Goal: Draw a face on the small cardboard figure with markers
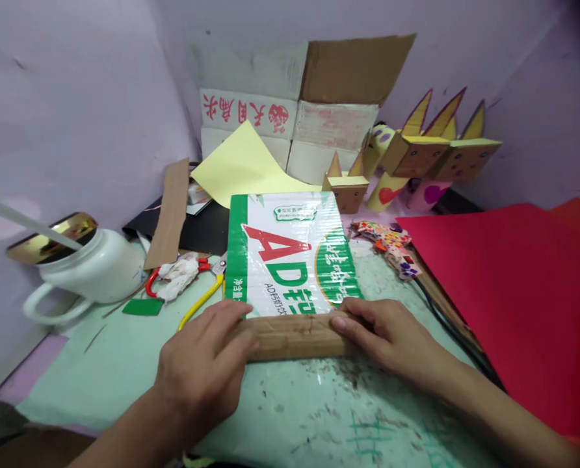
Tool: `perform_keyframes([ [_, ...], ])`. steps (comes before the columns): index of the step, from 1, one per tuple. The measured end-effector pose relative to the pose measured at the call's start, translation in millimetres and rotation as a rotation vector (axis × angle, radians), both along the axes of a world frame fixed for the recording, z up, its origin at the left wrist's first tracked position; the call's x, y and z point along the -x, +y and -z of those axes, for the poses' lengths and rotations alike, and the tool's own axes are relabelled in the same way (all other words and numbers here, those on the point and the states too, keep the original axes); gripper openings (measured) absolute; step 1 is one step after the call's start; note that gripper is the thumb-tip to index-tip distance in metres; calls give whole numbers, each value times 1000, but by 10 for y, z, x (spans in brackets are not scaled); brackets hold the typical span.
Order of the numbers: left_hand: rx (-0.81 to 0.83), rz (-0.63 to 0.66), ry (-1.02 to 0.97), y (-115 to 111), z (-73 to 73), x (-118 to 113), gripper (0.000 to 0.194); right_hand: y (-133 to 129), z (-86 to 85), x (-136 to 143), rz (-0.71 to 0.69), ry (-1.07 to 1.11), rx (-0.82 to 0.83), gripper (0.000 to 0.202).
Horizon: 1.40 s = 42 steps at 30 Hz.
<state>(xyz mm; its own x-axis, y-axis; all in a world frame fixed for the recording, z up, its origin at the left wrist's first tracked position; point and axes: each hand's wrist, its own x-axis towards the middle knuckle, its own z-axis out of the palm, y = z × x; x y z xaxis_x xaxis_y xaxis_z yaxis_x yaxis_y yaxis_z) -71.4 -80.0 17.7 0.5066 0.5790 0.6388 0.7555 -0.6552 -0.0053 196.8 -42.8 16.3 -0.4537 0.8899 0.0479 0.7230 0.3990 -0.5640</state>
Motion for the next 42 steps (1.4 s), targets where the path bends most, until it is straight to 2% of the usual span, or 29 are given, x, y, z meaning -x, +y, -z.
perform_keyframes([
  [3, -16, 67, 104, -6, -6, -33, 12, 34, -6, 1, -20, 27, 7, 36],
  [6, 10, 48, 172, -2, 6, -68, 23, 19, -1, 7, 10, 77, -27, 24],
  [8, 4, 35, 190, -4, 19, -80, 23, -14, 5, 19, 24, 64, -181, 17],
  [10, -2, 44, 190, -8, 23, -84, 23, -50, 13, 42, -36, 23, -435, 12],
  [12, -11, 49, 186, -12, 18, -87, 23, -77, 28, 73, -164, -21, -591, 18],
  [14, -11, 53, 186, -11, 17, -90, 23, -88, 50, 107, -249, -48, -636, 35],
  [16, 1, 54, 182, -6, 36, -95, 25, -82, 76, 136, -262, -73, -667, 49],
  [18, 23, 52, 175, 0, 74, -97, 26, -63, 96, 156, -268, -90, -698, 53],
  [22, 117, 46, 145, 10, 133, -94, 29, -22, 111, 163, -300, -77, -651, 57],
  [29, 232, 126, 60, 52, 62, -138, 28, 46, 72, 109, -286, -46, -581, 52],
  [34, 348, 94, 47, 68, 78, -142, 28, 109, 33, 105, -302, -45, -510, 53],
  [38, 523, 85, 8, 133, 3, -125, 19, 216, -20, 105, -331, -74, -367, 56],
  [42, 670, 30, -41, 232, -45, -144, 29, 349, -35, 130, -311, -144, -227, 46],
])
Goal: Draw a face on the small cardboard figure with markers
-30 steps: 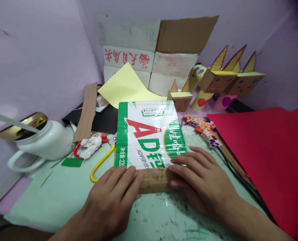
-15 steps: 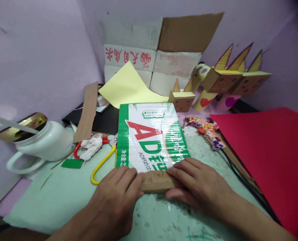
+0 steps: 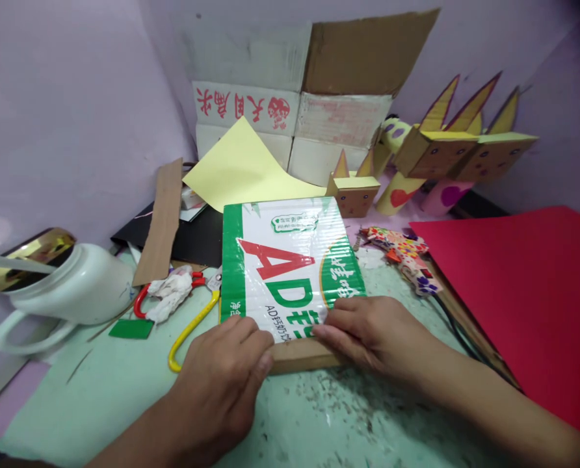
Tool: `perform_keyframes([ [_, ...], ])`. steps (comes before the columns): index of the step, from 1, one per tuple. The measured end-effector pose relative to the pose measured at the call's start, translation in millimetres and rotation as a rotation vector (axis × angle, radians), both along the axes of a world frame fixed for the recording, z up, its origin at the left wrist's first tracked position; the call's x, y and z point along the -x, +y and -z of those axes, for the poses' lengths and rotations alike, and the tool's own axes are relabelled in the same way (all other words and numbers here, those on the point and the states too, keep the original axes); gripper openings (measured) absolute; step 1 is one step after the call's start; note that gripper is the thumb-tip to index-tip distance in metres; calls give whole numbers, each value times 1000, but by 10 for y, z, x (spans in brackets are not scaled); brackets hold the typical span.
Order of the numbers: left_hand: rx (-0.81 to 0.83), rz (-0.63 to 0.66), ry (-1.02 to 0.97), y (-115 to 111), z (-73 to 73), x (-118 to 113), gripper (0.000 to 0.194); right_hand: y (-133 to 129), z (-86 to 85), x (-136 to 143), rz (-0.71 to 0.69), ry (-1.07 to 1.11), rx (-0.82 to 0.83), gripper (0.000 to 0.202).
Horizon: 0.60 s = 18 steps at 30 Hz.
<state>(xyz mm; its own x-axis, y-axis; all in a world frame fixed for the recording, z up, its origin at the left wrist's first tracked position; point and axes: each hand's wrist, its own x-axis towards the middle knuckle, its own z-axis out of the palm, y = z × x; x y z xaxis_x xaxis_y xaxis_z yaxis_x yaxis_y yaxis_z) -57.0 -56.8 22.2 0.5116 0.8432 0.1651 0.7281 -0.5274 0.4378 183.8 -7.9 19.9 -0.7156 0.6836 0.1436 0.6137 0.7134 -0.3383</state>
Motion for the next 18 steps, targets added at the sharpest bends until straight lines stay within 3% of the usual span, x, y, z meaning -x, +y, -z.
perform_keyframes([
  [4, -7, -46, 91, 59, 31, -44, 34, 69, 49, 47, 71, -74, -15, 44],
  [11, -196, -114, 139, 47, 85, -77, 23, 35, 127, 101, 130, -57, -121, 44],
  [18, -331, -70, 314, 110, 164, -49, 47, 62, 181, 150, 244, -40, -142, 27],
])
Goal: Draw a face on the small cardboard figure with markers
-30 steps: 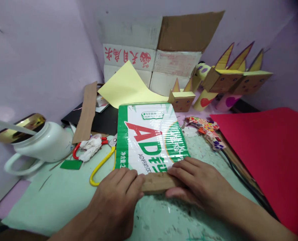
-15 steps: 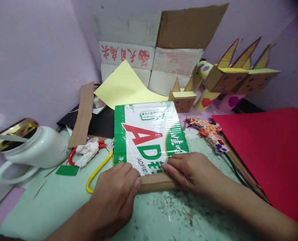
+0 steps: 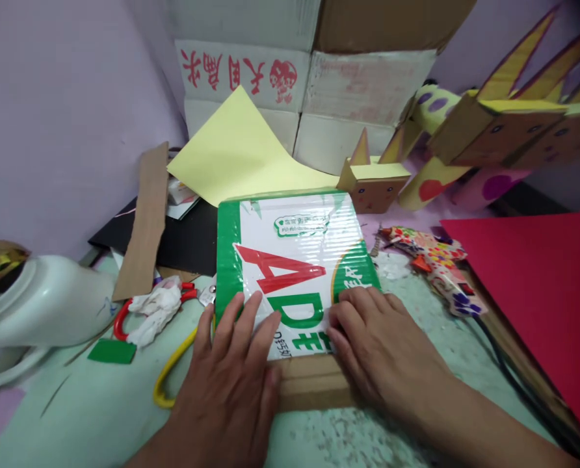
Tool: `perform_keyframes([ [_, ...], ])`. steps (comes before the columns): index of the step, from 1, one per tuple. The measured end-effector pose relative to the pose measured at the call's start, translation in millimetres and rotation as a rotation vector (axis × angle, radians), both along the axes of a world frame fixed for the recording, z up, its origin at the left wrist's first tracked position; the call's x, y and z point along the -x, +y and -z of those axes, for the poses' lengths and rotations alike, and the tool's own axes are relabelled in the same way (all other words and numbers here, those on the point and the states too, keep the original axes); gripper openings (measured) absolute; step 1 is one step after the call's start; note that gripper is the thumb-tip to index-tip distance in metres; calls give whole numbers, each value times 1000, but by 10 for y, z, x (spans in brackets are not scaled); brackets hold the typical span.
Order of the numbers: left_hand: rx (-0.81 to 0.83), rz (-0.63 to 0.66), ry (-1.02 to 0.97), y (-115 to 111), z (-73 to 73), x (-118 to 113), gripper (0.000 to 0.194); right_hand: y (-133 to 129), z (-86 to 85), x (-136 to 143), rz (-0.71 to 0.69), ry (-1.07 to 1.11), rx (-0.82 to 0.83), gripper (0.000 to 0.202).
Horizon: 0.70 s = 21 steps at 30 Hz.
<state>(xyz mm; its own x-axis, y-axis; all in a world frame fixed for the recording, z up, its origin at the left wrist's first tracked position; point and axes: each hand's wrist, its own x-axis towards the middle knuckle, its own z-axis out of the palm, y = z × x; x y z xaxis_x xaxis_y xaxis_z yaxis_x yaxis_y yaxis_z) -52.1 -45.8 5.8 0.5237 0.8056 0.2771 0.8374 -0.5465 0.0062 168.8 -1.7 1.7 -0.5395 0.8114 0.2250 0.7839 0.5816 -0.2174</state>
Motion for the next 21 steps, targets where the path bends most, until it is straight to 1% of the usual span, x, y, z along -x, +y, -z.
perform_keyframes([
  [4, 50, -20, 77, 32, 7, -4, 50, 22, 10, 22, 35, -24, 1, 22],
  [7, 85, -64, 116, 33, 13, -24, 51, 17, 10, 37, 43, -61, -27, 22],
  [10, 55, -107, 99, 27, 23, -48, 48, 10, 14, 39, 54, -87, -76, 22],
  [13, -22, -134, 44, 7, 13, -53, 41, 7, 1, 11, 37, -58, -89, 20],
  [15, -91, -106, -35, -21, -9, -42, 34, -10, -32, -27, -9, 1, -102, 22],
  [18, -186, 15, -193, -76, -52, -16, 22, -83, -119, -110, -109, 77, -161, 32],
  [19, -195, 52, -236, -94, -66, -6, 20, -118, -151, -143, -134, 98, -169, 34],
  [21, -186, 93, -304, -123, -89, 15, 19, -192, -202, -216, -154, 136, -132, 34],
])
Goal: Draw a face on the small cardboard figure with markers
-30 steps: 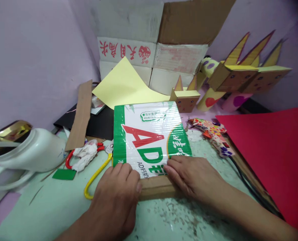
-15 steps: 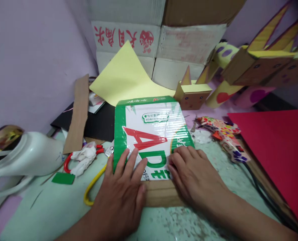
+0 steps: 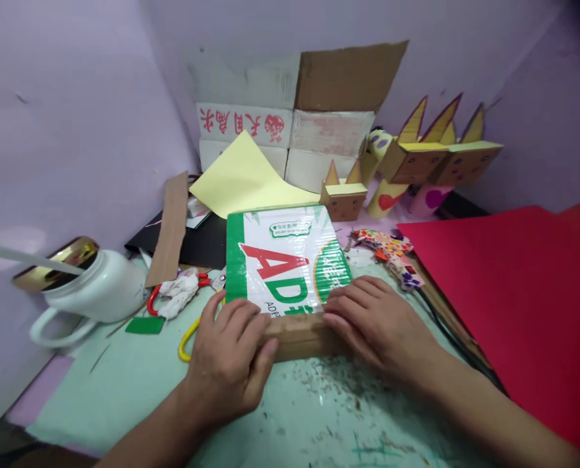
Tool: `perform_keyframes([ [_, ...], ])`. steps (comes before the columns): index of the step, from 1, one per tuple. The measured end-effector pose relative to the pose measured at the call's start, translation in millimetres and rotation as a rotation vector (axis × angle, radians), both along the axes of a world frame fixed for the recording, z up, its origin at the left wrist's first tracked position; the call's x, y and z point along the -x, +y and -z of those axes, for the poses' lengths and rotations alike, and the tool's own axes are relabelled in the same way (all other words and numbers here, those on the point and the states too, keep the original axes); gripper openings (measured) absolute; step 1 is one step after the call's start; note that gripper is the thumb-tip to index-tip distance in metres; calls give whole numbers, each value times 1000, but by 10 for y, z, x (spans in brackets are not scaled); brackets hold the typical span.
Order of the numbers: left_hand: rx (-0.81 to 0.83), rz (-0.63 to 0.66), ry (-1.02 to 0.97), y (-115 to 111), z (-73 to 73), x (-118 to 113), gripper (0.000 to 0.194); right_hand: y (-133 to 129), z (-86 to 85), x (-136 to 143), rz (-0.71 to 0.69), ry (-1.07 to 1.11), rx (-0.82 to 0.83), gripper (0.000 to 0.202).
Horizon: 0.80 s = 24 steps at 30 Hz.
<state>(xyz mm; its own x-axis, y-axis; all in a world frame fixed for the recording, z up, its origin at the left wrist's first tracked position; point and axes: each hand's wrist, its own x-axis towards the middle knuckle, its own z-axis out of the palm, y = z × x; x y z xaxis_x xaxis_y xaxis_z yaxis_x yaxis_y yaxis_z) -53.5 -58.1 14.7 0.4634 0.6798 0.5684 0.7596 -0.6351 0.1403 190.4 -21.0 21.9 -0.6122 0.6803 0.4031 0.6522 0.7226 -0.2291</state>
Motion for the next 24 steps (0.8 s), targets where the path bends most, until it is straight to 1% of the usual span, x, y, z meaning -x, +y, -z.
perform_keyframes([
  [2, 8, 20, -35, -18, -15, 21, 20, -68, -21, -79, 9, 18, 63, 31],
  [5, -27, 30, -49, -36, -21, 44, 21, -140, 3, -196, 68, 18, 129, 28],
  [8, -51, 4, -55, -74, -6, 42, 24, -188, 41, -298, 131, 50, 173, 28],
  [10, -55, -15, -63, -128, 11, 33, 26, -223, 49, -358, 147, 103, 207, 28],
  [14, -53, -26, -79, -307, 46, 37, 29, -329, 16, -457, 78, 201, 242, 25],
  [18, -55, 25, -45, -481, 84, 76, 33, -462, 5, -510, 19, 221, 236, 22],
  [21, -33, 52, -51, -510, 106, 95, 33, -525, 57, -508, 10, 190, 200, 23],
  [24, 58, 58, -72, -455, 98, 93, 31, -538, 116, -489, 26, 152, 165, 23],
])
